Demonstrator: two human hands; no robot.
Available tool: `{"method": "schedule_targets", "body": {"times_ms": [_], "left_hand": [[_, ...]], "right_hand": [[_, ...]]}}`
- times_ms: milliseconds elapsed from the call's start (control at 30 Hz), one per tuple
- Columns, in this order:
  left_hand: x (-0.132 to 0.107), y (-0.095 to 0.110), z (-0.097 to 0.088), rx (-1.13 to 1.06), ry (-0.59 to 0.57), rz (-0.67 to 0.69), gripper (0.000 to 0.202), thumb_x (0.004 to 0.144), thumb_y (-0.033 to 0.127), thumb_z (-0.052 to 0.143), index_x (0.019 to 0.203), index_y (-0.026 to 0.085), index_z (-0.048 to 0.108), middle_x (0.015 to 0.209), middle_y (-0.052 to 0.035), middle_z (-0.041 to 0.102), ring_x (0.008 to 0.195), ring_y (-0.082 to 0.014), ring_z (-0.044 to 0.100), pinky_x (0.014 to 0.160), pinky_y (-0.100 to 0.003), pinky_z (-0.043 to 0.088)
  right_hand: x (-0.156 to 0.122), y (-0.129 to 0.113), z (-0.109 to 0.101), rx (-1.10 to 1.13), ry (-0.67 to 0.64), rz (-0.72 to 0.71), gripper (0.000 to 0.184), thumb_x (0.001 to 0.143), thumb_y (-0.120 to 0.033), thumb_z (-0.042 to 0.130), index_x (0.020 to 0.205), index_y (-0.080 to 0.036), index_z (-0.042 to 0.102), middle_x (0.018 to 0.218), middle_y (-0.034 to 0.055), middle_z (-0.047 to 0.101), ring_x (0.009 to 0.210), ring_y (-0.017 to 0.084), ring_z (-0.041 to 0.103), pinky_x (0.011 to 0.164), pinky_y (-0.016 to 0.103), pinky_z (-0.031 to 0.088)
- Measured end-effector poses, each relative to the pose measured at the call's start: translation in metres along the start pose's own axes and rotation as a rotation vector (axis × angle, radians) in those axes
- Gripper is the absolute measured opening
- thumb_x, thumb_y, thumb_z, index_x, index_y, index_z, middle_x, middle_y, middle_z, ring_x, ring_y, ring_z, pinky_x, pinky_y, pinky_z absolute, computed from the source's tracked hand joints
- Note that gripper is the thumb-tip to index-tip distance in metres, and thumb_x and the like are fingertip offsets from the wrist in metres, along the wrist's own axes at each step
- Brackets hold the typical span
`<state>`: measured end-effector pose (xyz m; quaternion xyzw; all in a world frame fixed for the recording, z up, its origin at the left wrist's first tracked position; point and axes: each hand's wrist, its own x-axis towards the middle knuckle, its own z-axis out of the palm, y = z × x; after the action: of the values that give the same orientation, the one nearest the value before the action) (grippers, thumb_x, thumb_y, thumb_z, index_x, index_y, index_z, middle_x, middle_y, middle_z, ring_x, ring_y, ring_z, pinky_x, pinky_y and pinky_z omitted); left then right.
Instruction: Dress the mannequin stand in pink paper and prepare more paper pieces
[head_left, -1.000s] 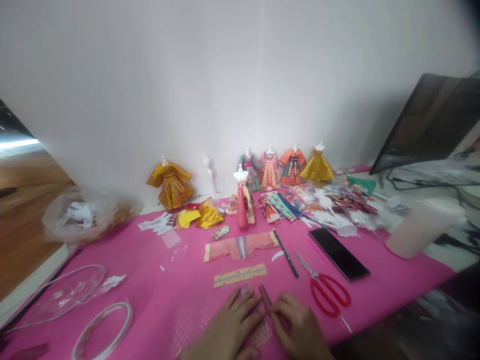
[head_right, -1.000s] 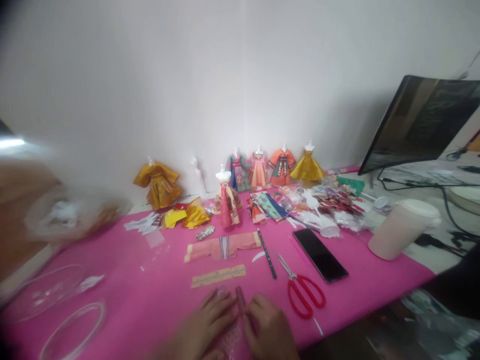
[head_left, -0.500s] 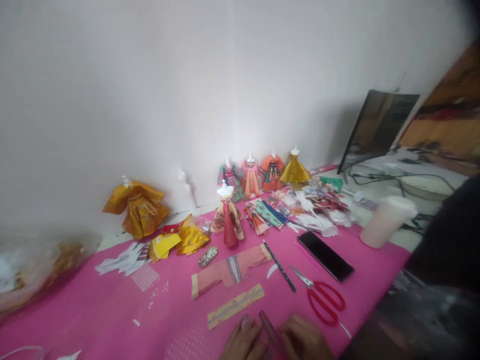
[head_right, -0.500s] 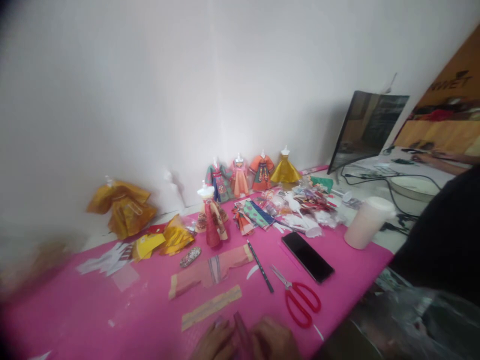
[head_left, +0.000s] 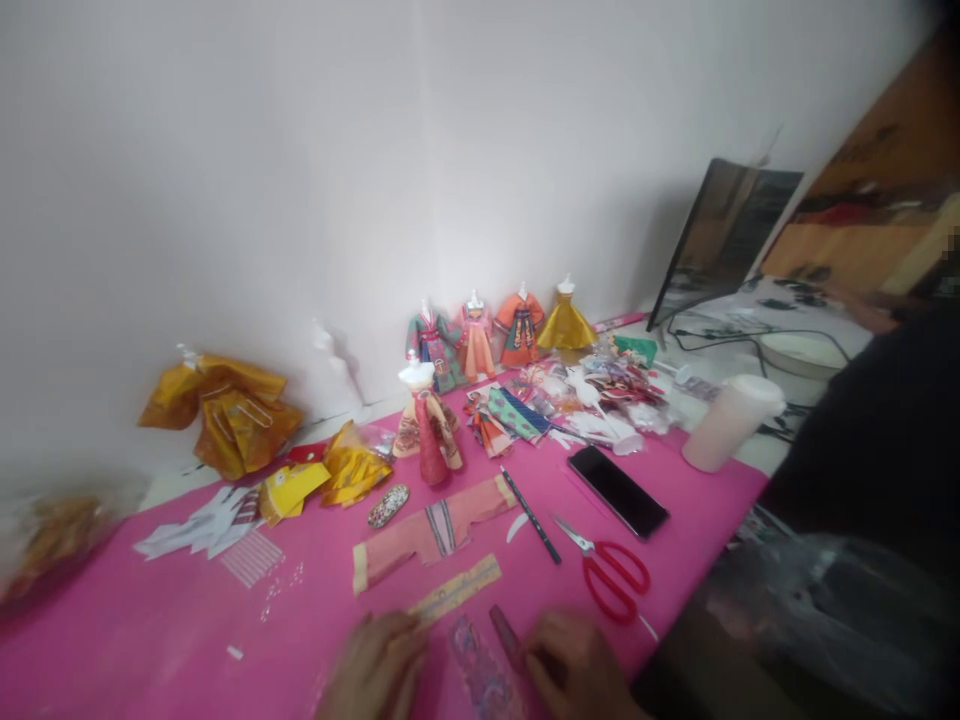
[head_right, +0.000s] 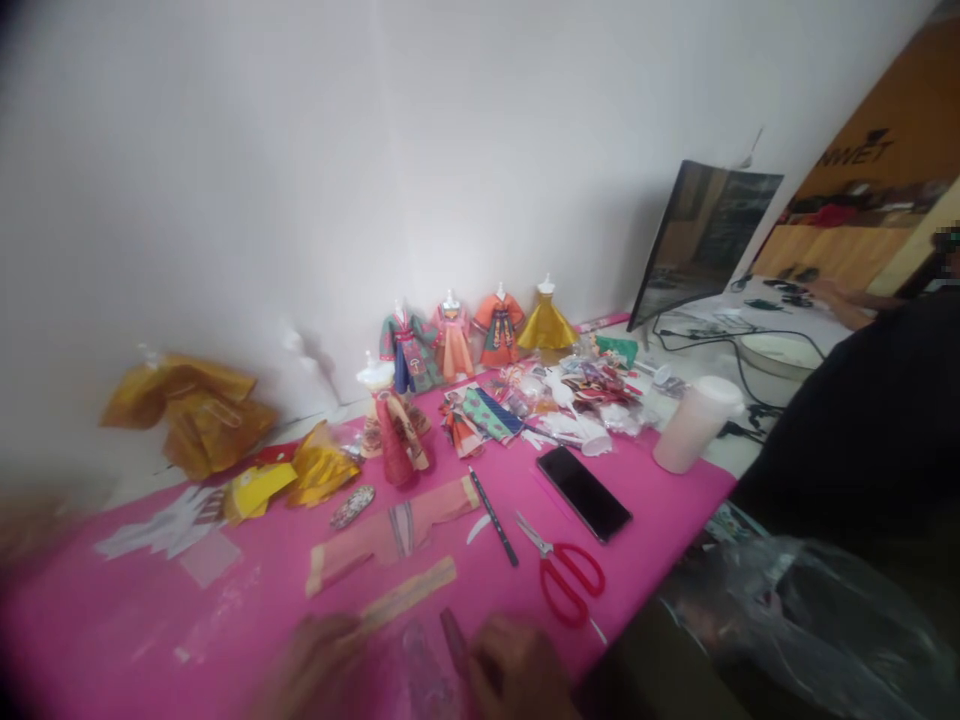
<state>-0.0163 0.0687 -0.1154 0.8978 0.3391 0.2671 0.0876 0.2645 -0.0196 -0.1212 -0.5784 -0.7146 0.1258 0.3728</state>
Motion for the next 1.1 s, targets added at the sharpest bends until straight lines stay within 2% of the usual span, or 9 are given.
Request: {"method": "schedule_targets", "body": {"times_ms": [33, 67, 167, 267, 400, 533, 667, 867, 1100], "left_hand": [[0.002, -0.002, -0.01, 0.015, 0.024, -0.029, 0.03, 0.097, 0.034, 0.047, 0.122, 0.039, 0.063, 0.111, -0.0029, 0.074, 0.103, -0.0268, 0.07, 0.095, -0.05, 0.057], [0.006, -0.004, -0.018, 0.062, 0.081, -0.117, 0.027, 0.097, 0.037, 0.046, 0.112, 0.035, 0.068, 0.108, -0.0044, 0.074, 0.1, -0.0267, 0.07, 0.092, -0.049, 0.058], [0.018, -0.006, -0.033, 0.196, 0.125, -0.231, 0.035, 0.097, 0.042, 0.042, 0.09, 0.027, 0.073, 0.092, -0.0068, 0.075, 0.086, -0.0257, 0.07, 0.081, -0.046, 0.059], [0.032, -0.009, -0.032, 0.238, 0.082, -0.289, 0.029, 0.095, 0.038, 0.047, 0.092, 0.025, 0.073, 0.094, -0.007, 0.074, 0.085, -0.0248, 0.068, 0.081, -0.044, 0.057], [0.047, -0.015, -0.025, 0.294, 0.032, -0.357, 0.024, 0.093, 0.029, 0.051, 0.101, 0.02, 0.072, 0.102, -0.0112, 0.072, 0.094, -0.0289, 0.065, 0.086, -0.048, 0.053], [0.055, -0.02, -0.019, 0.339, 0.004, -0.403, 0.024, 0.088, 0.019, 0.052, 0.102, 0.017, 0.071, 0.104, -0.0131, 0.072, 0.098, -0.0301, 0.063, 0.088, -0.047, 0.051], [0.06, -0.02, -0.019, 0.355, -0.024, -0.41, 0.02, 0.087, 0.016, 0.053, 0.088, 0.02, 0.072, 0.097, -0.0092, 0.072, 0.092, -0.0265, 0.064, 0.084, -0.043, 0.051], [0.07, -0.014, -0.024, 0.375, -0.024, -0.4, 0.014, 0.088, 0.013, 0.056, 0.091, 0.017, 0.07, 0.097, -0.0073, 0.071, 0.092, -0.0229, 0.064, 0.084, -0.042, 0.048], [0.082, -0.011, -0.032, 0.39, -0.014, -0.391, 0.013, 0.087, 0.014, 0.057, 0.089, 0.018, 0.069, 0.093, -0.0061, 0.071, 0.09, -0.024, 0.063, 0.084, -0.041, 0.047]], "right_hand": [[0.0, 0.0, -0.002, 0.013, -0.018, -0.004, 0.021, 0.082, -0.013, 0.05, 0.067, -0.019, 0.062, 0.062, 0.0022, 0.065, 0.057, 0.015, 0.06, 0.053, 0.025, 0.04], [-0.001, 0.0, -0.005, 0.035, -0.039, -0.003, 0.021, 0.084, -0.013, 0.05, 0.068, -0.019, 0.063, 0.063, 0.0021, 0.066, 0.058, 0.015, 0.061, 0.054, 0.024, 0.042], [0.001, 0.003, -0.015, 0.124, -0.082, 0.024, 0.021, 0.088, -0.015, 0.05, 0.077, -0.02, 0.068, 0.071, 0.0028, 0.071, 0.066, 0.016, 0.066, 0.062, 0.025, 0.048], [0.015, 0.012, -0.029, 0.106, -0.025, 0.07, 0.02, 0.091, -0.019, 0.051, 0.086, -0.021, 0.071, 0.078, 0.0037, 0.073, 0.071, 0.017, 0.067, 0.065, 0.026, 0.051], [0.056, 0.024, -0.038, -0.148, 0.008, 0.102, 0.02, 0.092, -0.02, 0.051, 0.089, -0.021, 0.072, 0.082, 0.0057, 0.071, 0.078, 0.021, 0.066, 0.072, 0.031, 0.05], [0.103, 0.029, -0.03, -0.218, -0.03, 0.076, 0.021, 0.09, -0.013, 0.053, 0.095, -0.019, 0.073, 0.091, 0.0087, 0.068, 0.09, 0.024, 0.061, 0.081, 0.034, 0.047], [0.133, 0.03, -0.013, -0.292, -0.079, 0.044, 0.024, 0.091, -0.011, 0.052, 0.095, -0.017, 0.075, 0.09, 0.0109, 0.065, 0.088, 0.025, 0.057, 0.08, 0.036, 0.043], [0.148, 0.037, 0.002, -0.362, -0.137, 0.048, 0.017, 0.088, -0.012, 0.06, 0.086, -0.016, 0.076, 0.086, 0.0111, 0.064, 0.084, 0.025, 0.057, 0.076, 0.034, 0.04], [0.157, 0.034, -0.003, -0.366, -0.149, 0.028, 0.016, 0.089, -0.015, 0.061, 0.082, -0.017, 0.076, 0.085, 0.0088, 0.065, 0.082, 0.022, 0.057, 0.073, 0.03, 0.039]]}}
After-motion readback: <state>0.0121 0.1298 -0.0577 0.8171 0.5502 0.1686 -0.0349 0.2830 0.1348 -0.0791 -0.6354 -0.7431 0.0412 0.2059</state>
